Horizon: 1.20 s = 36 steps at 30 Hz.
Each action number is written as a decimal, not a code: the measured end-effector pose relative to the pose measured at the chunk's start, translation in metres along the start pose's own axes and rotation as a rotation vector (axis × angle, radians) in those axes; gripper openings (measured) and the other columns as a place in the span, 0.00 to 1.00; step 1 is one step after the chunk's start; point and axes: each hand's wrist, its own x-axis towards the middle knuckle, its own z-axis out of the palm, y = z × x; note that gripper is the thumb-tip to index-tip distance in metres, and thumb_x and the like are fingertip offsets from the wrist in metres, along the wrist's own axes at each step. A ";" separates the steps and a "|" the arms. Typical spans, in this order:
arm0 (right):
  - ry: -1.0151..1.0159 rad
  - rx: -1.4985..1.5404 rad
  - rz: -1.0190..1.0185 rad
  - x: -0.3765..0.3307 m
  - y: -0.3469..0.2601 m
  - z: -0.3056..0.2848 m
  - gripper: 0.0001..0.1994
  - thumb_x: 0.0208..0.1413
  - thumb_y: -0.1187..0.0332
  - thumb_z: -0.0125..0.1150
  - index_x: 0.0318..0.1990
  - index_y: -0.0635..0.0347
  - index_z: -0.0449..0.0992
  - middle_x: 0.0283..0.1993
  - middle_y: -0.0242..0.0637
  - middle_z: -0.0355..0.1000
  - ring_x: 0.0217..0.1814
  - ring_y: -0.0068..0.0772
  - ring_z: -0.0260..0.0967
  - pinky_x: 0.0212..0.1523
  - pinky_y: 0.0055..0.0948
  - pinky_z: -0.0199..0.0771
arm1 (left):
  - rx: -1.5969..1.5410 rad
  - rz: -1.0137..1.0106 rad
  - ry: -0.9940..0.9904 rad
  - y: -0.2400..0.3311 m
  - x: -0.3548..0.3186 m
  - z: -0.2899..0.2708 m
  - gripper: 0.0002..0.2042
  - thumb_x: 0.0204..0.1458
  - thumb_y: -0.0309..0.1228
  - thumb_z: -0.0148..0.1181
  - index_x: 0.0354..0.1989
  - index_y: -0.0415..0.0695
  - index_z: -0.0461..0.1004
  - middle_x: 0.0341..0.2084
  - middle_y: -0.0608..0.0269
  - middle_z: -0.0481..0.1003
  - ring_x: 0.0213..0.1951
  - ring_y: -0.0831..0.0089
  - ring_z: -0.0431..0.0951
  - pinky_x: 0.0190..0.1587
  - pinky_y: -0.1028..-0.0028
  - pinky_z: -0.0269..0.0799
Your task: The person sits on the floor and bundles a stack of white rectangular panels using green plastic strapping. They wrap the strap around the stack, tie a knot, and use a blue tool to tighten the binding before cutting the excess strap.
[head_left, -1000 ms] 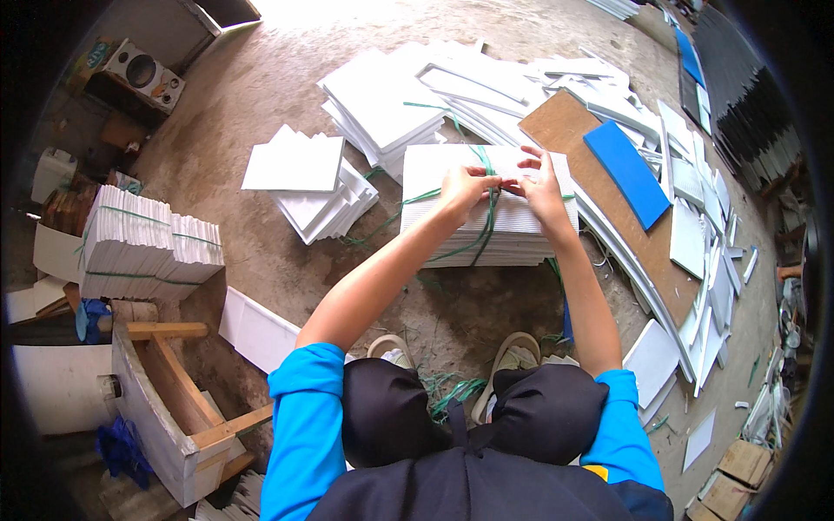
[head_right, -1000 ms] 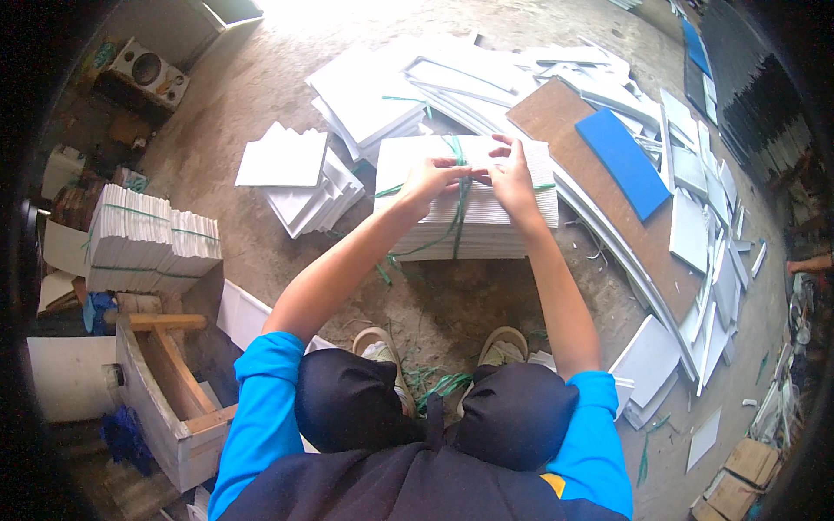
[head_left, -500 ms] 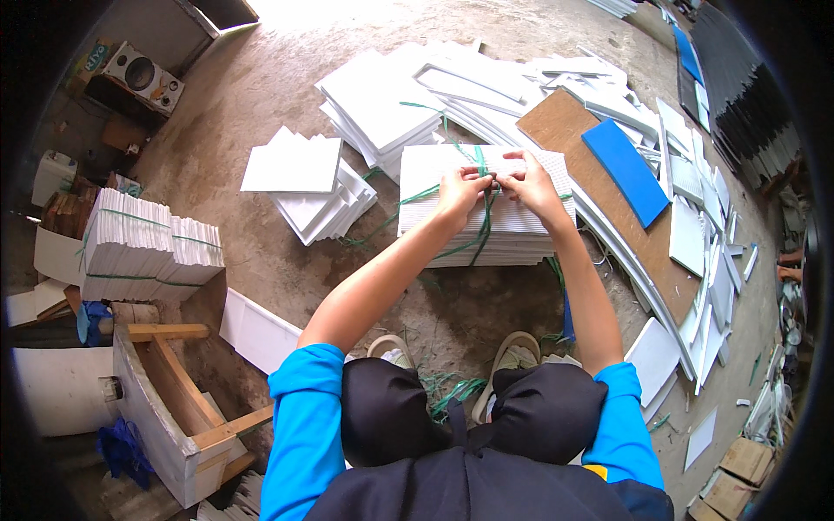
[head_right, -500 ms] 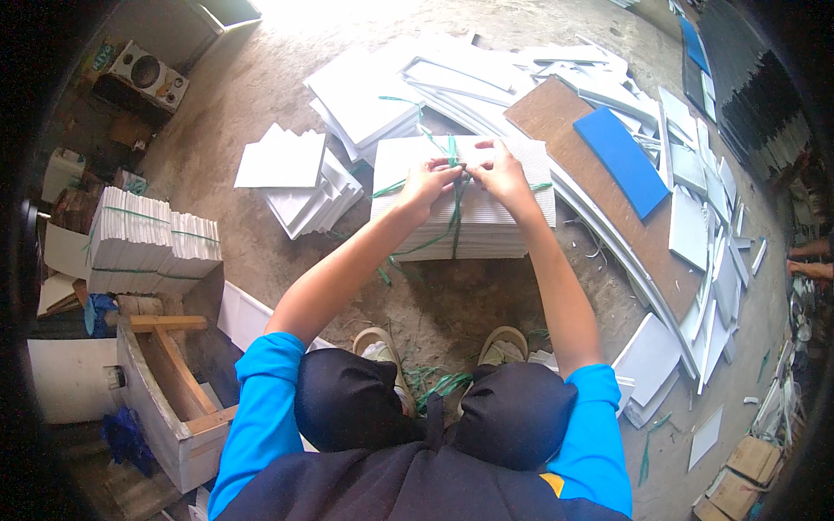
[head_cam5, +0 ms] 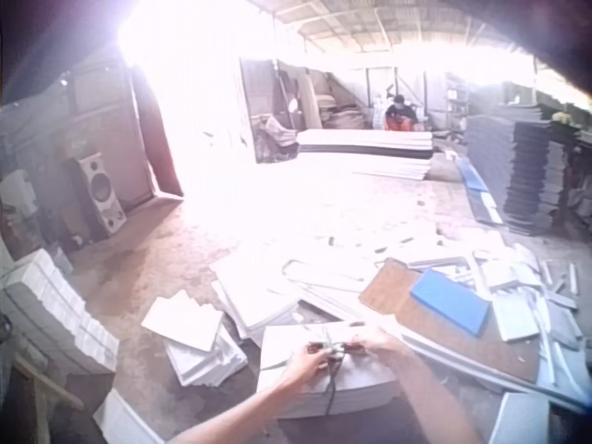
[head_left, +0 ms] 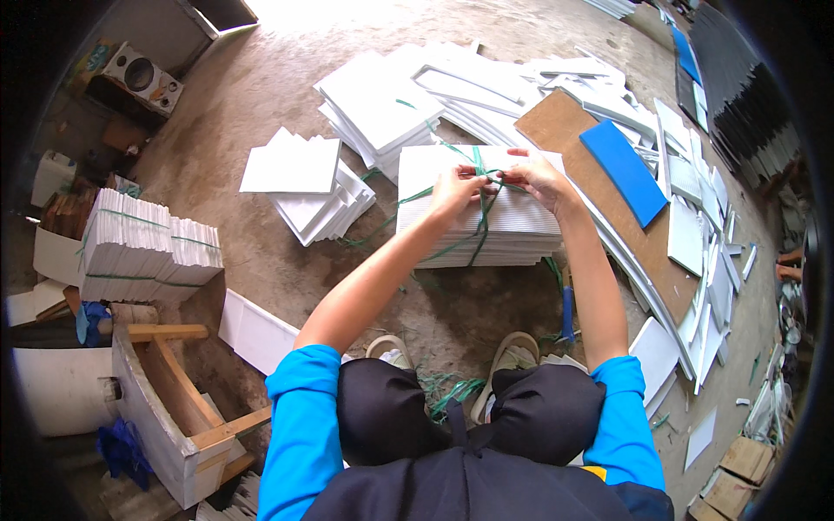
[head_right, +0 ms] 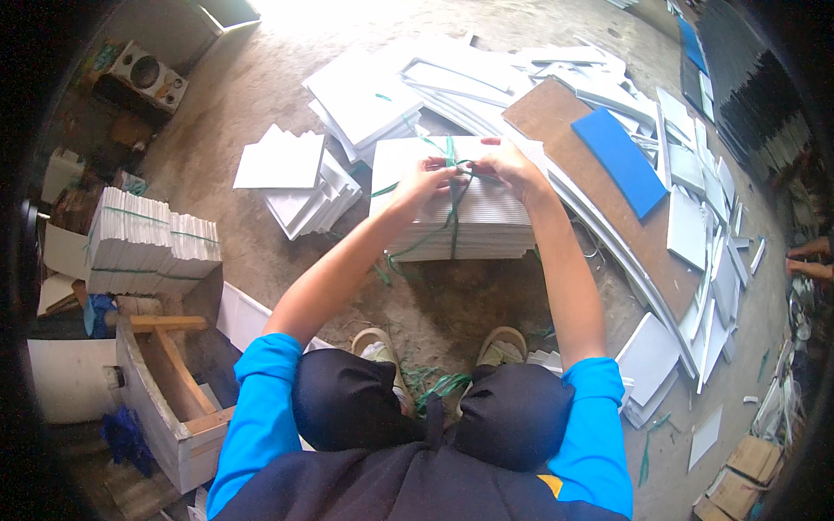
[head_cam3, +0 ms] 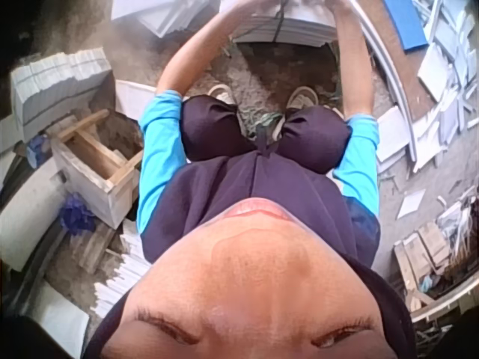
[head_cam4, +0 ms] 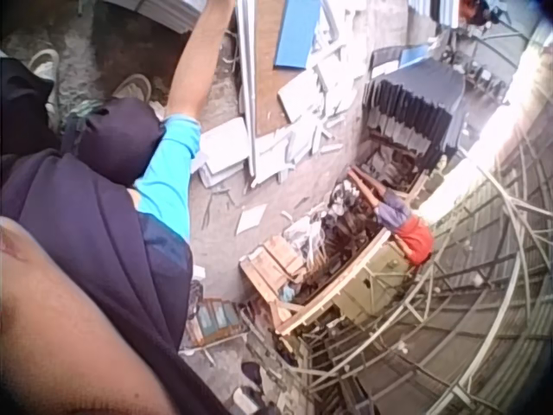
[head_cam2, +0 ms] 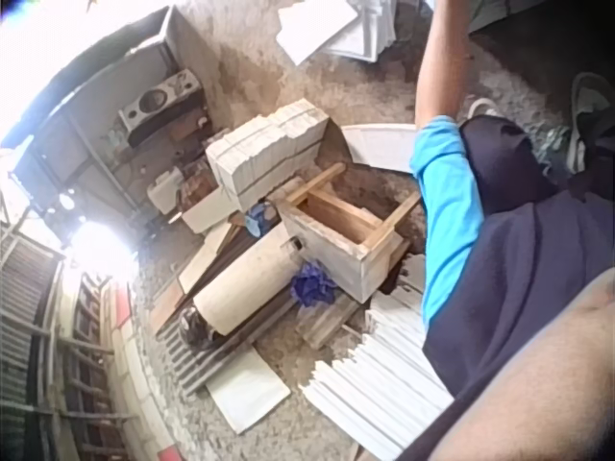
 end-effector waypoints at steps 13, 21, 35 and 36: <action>-0.266 -0.320 0.010 -0.002 -0.020 -0.016 0.23 0.49 0.79 0.51 0.54 0.64 0.56 0.30 0.39 0.67 0.25 0.23 0.66 0.26 0.20 0.69 | 1.246 0.855 0.140 0.016 0.018 -0.042 0.06 0.44 0.31 0.58 0.32 0.50 0.73 0.34 0.67 0.68 0.44 0.67 0.67 0.42 0.69 0.67; -0.328 -1.070 -0.047 -0.014 -0.033 -0.010 0.22 0.44 0.76 0.57 0.49 0.63 0.61 0.28 0.41 0.68 0.24 0.25 0.69 0.27 0.26 0.69 | 1.176 0.822 0.144 0.018 0.014 -0.036 0.07 0.50 0.30 0.51 0.35 0.42 0.64 0.30 0.56 0.71 0.39 0.60 0.71 0.39 0.64 0.66; 0.218 -1.289 -0.331 -0.023 -0.054 -0.009 0.18 0.44 0.58 0.62 0.42 0.55 0.70 0.25 0.42 0.71 0.33 0.39 0.71 0.35 0.35 0.67 | 0.613 0.257 -0.041 0.031 0.010 -0.049 0.14 0.54 0.39 0.50 0.26 0.40 0.70 0.16 0.62 0.69 0.20 0.73 0.68 0.26 0.75 0.65; 0.236 -1.290 -0.340 -0.022 -0.061 -0.007 0.19 0.44 0.58 0.62 0.42 0.55 0.69 0.25 0.42 0.71 0.33 0.39 0.71 0.35 0.35 0.67 | 0.388 0.152 -0.092 0.024 0.016 -0.059 0.13 0.55 0.38 0.49 0.26 0.41 0.69 0.16 0.65 0.68 0.21 0.74 0.68 0.26 0.76 0.64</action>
